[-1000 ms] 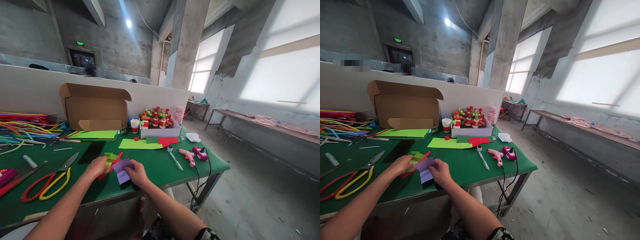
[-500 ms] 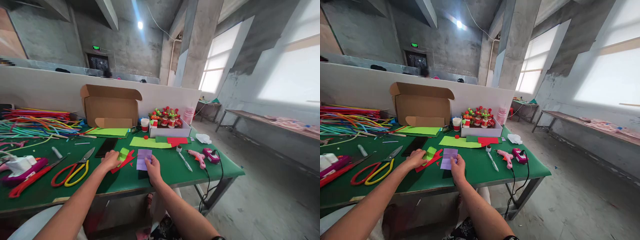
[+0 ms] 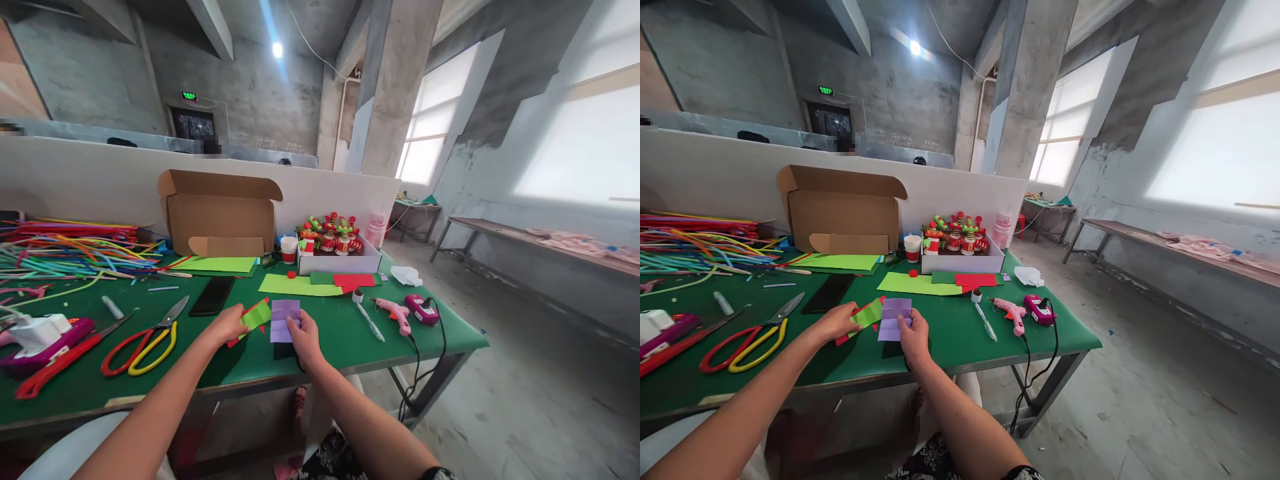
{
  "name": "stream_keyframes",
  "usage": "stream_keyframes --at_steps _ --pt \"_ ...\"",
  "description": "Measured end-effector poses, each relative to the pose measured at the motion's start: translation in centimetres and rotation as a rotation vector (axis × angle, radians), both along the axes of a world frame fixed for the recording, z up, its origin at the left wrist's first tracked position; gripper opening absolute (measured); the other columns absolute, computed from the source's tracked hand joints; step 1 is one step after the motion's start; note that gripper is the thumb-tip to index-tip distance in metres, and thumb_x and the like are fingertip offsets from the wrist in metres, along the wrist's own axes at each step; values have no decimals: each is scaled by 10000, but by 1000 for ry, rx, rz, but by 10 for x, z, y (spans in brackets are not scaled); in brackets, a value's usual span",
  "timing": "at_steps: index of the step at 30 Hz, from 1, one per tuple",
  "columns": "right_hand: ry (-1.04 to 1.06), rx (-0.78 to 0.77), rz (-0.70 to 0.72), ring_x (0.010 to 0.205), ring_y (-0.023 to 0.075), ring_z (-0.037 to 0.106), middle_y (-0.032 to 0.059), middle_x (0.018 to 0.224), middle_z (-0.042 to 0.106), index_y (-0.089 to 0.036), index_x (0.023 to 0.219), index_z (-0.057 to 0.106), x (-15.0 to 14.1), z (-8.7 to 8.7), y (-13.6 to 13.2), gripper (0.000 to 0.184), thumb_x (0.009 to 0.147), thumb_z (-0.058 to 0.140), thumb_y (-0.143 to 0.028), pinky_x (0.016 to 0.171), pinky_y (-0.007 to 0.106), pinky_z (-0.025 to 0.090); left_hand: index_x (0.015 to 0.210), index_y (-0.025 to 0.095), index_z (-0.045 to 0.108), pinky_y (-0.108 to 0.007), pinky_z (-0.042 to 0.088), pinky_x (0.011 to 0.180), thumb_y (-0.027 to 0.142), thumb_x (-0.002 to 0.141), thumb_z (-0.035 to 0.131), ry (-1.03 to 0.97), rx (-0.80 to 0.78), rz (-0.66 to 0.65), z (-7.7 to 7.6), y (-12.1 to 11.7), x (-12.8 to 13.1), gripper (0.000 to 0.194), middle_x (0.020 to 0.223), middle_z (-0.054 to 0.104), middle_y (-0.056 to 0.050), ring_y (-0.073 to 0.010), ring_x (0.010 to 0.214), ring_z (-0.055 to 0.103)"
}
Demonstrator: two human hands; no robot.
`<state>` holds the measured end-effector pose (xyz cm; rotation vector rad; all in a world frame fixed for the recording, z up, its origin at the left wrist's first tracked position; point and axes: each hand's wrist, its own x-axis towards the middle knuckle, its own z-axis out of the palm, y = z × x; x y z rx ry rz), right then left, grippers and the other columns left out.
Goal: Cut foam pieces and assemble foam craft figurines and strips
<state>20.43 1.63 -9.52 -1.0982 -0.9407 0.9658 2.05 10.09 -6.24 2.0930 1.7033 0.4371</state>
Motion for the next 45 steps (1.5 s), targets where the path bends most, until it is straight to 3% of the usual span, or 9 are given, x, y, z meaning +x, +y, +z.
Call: stream_keyframes --at_steps 6,11,19,22,25,29,35,39,45 --pt "253 -9 197 634 134 579 -11 741 680 -198 865 689 -6 14 -13 363 617 792 -442 624 247 478 821 206 564 -262 476 605 433 698 571 -423 -32 19 5 -15 15 258 833 730 -32 -209 764 686" --pt "350 -27 226 641 141 606 -3 712 694 -182 844 707 -21 14 -11 376 586 823 -430 661 263 493 854 175 620 -278 495 591 458 525 775 -954 -258 -125 11 -52 39 461 739 715 -16 -178 626 631" --pt "87 7 -57 645 163 576 3 658 683 -172 709 704 -11 10 2 188 651 697 -351 654 286 463 825 166 674 -292 491 597 669 614 705 -1084 -536 -70 16 -74 44 547 753 729 -58 -194 662 644" --pt "29 44 -64 685 172 591 -10 694 693 -201 783 717 -9 11 -3 189 611 696 -277 672 284 469 860 172 664 -293 502 648 577 518 804 -1057 -448 -88 15 -71 44 548 752 731 -37 -197 692 654" --pt "208 -24 16 681 163 605 -20 716 691 -219 914 696 -4 15 -8 398 523 767 -241 650 271 476 834 183 648 -302 501 649 539 449 827 -935 -368 -157 14 -69 46 554 699 717 -16 -198 656 637" --pt "289 -176 220 531 102 513 -2 606 633 -148 682 660 13 22 -20 329 453 857 -278 513 230 394 802 199 653 -292 480 628 562 529 764 -779 -372 -324 17 -73 48 467 687 706 -10 -186 631 605" --pt "64 -98 131 451 83 474 -24 544 602 -158 617 641 77 46 -29 257 564 832 -321 454 221 424 686 216 577 -248 376 499 652 649 628 -655 -395 -422 17 -76 44 440 506 559 32 -135 487 473" --pt "-26 -229 -418 523 122 585 -4 624 661 -157 782 657 167 81 -10 120 704 739 -197 491 222 500 675 221 573 -241 360 473 675 606 627 -584 -425 -367 10 -69 40 462 510 568 22 -138 477 488" --pt "-186 -428 -630 757 161 656 76 935 689 -109 1082 624 276 106 28 212 906 629 -226 660 288 562 637 222 596 -235 333 451 648 585 654 -548 -434 -328 10 -65 44 434 527 583 11 -128 471 467"
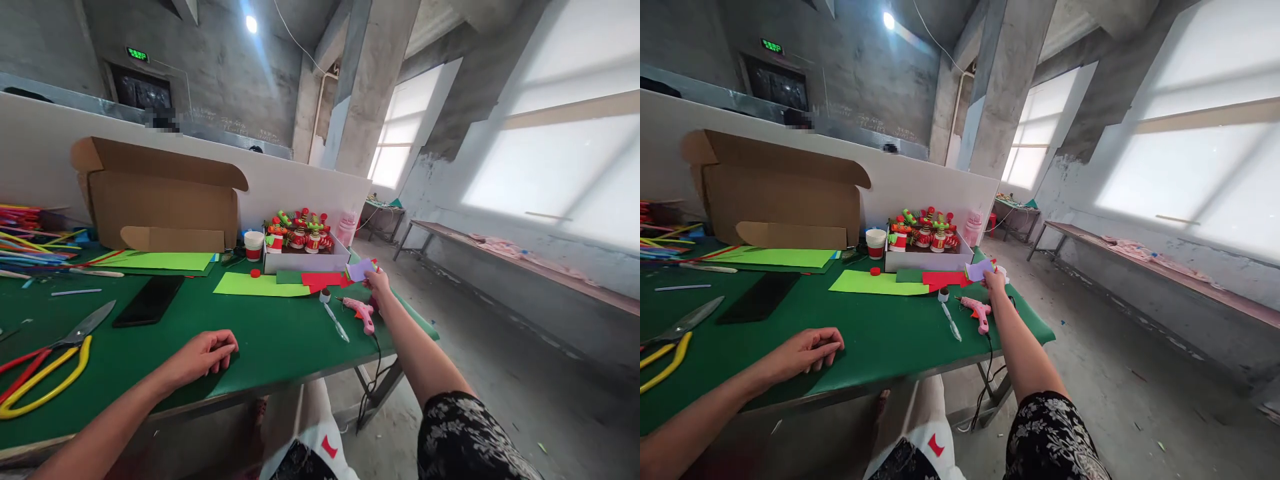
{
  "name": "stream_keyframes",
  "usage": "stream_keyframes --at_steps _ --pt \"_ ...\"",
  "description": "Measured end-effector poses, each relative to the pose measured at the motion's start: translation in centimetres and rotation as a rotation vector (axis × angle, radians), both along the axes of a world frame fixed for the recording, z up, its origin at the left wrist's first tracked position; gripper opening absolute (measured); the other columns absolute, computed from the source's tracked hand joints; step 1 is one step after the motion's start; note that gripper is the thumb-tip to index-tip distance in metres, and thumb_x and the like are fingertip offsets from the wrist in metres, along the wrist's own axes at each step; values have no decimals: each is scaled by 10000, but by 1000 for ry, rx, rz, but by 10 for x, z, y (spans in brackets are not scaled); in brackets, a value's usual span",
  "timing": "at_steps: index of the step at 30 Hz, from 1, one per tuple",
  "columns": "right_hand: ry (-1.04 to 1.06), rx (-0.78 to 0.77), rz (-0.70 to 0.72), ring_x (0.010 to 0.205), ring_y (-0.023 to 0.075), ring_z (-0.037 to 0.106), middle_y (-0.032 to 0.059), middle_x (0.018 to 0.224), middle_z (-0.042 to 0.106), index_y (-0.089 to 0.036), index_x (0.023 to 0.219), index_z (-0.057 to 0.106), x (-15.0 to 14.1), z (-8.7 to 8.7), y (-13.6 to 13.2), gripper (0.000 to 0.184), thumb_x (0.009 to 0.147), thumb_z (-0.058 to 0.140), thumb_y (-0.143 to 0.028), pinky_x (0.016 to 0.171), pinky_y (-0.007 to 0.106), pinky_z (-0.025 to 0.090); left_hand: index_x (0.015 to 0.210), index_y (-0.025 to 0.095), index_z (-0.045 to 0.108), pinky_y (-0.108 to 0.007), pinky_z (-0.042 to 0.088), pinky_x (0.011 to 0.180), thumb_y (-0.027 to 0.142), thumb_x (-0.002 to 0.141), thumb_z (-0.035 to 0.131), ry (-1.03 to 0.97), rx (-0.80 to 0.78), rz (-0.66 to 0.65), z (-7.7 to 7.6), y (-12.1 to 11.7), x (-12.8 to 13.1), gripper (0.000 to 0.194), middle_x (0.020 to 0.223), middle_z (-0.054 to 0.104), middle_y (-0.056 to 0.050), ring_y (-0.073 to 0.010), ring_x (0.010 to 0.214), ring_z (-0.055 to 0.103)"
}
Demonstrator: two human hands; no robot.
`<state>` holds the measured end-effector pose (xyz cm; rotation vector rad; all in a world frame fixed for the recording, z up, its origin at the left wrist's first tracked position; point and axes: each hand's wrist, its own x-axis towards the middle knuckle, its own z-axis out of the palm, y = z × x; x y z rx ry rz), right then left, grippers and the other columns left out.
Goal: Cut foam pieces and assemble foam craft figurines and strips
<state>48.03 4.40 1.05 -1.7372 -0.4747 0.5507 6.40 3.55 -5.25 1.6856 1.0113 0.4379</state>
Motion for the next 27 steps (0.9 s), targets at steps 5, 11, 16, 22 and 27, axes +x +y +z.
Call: stream_keyframes --at_steps 5,11,16,22,27 --pt "-88 -117 -6 1077 239 620 103 1267 592 -167 1261 571 10 -12 25 372 943 608 -357 897 455 544 652 223 596 -229 288 412 672 556 645 35 -25 23 3 0 3 462 532 575 17 -120 447 436" --pt "-399 -26 -2 1383 286 394 159 1439 500 -150 1306 573 -44 -15 17 477 833 626 -112 1116 407 341 628 218 601 -224 300 407 651 567 651 9 -4 19 -1 -1 3 440 519 572 22 -108 430 428" --pt "-749 268 464 1100 239 604 82 1085 719 -211 1007 724 -140 -41 -1 217 878 550 -234 1018 386 425 670 213 606 -221 302 384 620 562 672 -90 39 170 10 2 -3 426 520 579 23 -115 421 458" --pt "-706 162 987 1229 283 583 115 1272 680 -196 1198 691 -244 -94 -11 370 901 561 -375 1081 448 404 764 191 613 -204 338 406 606 612 691 -328 247 572 26 30 -44 448 521 575 34 -93 422 465" --pt "-936 57 1217 1463 348 303 235 1531 373 -51 1432 466 -288 -100 -24 730 888 591 -521 1204 531 186 777 184 610 -200 334 408 561 600 719 -411 274 655 36 40 -67 430 516 573 41 -87 421 467"
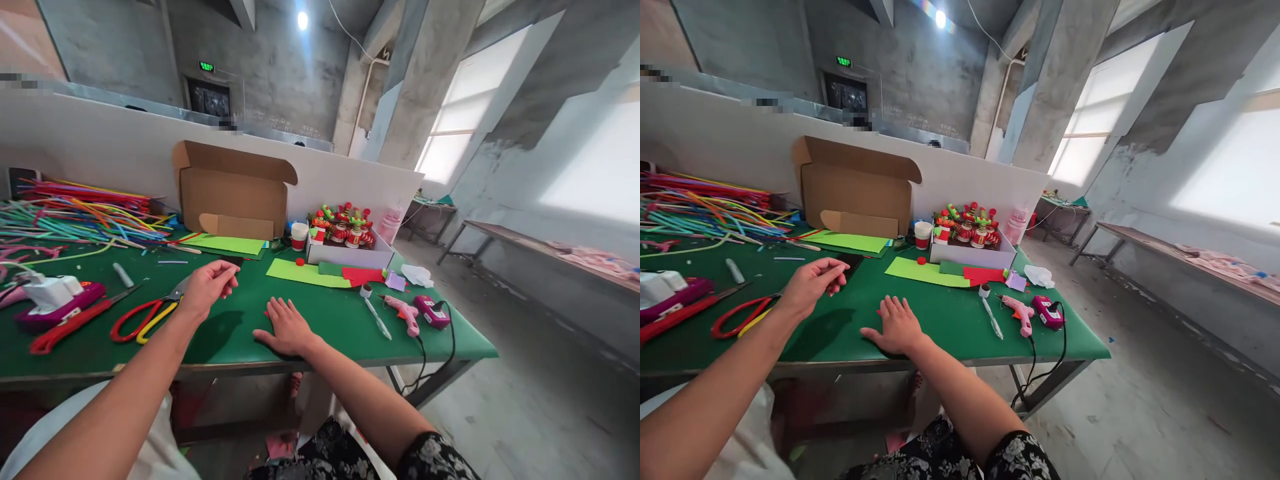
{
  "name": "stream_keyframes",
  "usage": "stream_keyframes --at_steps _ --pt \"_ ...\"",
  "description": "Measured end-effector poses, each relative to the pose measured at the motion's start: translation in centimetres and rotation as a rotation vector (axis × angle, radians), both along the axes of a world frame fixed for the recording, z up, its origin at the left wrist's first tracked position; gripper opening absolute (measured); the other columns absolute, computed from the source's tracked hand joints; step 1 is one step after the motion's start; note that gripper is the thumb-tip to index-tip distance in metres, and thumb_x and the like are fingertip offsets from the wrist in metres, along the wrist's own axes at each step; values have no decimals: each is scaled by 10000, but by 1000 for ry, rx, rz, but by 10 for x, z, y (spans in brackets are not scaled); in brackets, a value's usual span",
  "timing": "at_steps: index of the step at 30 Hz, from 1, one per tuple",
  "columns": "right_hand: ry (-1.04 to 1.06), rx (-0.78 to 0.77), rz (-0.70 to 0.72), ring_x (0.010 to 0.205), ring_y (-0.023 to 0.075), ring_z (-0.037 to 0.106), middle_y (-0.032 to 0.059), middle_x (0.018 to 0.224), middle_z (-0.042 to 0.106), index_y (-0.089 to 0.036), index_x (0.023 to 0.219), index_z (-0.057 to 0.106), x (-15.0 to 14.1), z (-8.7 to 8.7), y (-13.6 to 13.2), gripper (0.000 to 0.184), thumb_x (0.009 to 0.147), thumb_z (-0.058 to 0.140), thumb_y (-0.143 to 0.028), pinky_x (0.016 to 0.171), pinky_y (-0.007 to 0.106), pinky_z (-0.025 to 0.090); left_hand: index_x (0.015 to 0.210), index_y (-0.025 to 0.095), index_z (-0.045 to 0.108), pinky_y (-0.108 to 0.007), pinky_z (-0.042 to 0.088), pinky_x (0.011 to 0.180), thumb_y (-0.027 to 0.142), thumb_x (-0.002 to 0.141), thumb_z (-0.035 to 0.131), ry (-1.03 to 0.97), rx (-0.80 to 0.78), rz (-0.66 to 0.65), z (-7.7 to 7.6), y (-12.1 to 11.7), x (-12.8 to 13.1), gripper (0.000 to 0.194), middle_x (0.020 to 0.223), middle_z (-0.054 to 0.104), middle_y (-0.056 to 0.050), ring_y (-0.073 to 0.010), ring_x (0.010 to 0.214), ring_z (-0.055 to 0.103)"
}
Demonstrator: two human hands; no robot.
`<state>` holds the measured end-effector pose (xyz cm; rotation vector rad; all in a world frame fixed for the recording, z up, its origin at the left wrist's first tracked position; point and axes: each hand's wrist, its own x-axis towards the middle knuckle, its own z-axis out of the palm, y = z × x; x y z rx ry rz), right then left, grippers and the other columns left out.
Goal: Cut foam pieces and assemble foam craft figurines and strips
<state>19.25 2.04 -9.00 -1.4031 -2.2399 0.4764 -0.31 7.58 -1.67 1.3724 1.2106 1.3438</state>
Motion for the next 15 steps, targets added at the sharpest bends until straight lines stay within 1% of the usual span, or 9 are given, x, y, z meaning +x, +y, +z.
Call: stream_keyframes --at_steps 2,4,6,8,10,12,13,14,15 --pt "-9 13 91 1452 345 327 230 1521 396 -66 1421 483 -9 5 -15 727 882 601 -538 1200 521 205 780 185 612 -202 337 411 543 597 720 -12 6 8 3 0 -2 416 518 578 39 -90 425 473" --pt "26 42 211 1406 317 417 184 1472 495 -126 1377 546 -16 11 -36 659 874 612 -547 1178 475 278 776 187 612 -206 340 413 533 597 715 -4 -3 9 4 0 -2 403 517 581 37 -92 422 473" --pt "69 51 413 1301 234 545 89 1359 629 -214 1314 610 -21 16 -56 510 915 567 -529 1112 360 383 766 187 609 -208 335 412 531 605 707 21 -10 -10 3 0 0 392 512 577 39 -90 411 464" --pt "75 60 553 1254 169 582 41 1320 661 -249 1319 603 -27 21 -70 436 971 489 -485 1063 280 420 760 187 606 -209 330 412 535 617 697 51 -8 -50 1 0 2 387 508 571 42 -87 400 453" --pt "12 90 485 1330 208 518 80 1399 597 -214 1366 561 -33 23 -77 466 967 512 -451 1125 348 373 760 190 605 -209 328 412 547 618 693 83 -3 -98 -1 -2 4 395 507 570 43 -89 399 454" --pt "-71 109 301 1408 306 415 165 1476 495 -140 1402 516 -38 21 -78 597 895 635 -431 1177 487 284 751 195 602 -213 331 413 570 611 691 121 -1 -140 -2 -4 7 409 505 569 41 -95 404 461" --pt "-86 100 240 1416 338 394 198 1483 472 -110 1403 510 -41 19 -79 663 847 699 -416 1179 519 266 740 199 599 -216 336 416 584 607 691 143 -2 -155 -2 -6 8 418 504 568 40 -101 411 468" --pt "-66 86 251 1404 345 413 202 1471 488 -107 1385 532 -42 17 -80 701 793 757 -408 1175 501 284 724 203 596 -221 339 418 601 599 688 166 -10 -164 -2 -7 9 427 504 568 38 -104 414 469" --pt "-16 71 332 1367 316 470 156 1429 552 -147 1338 587 -43 16 -81 666 757 790 -401 1158 431 332 712 206 597 -225 340 421 617 588 685 193 -27 -171 -2 -9 10 439 506 569 37 -105 415 462"
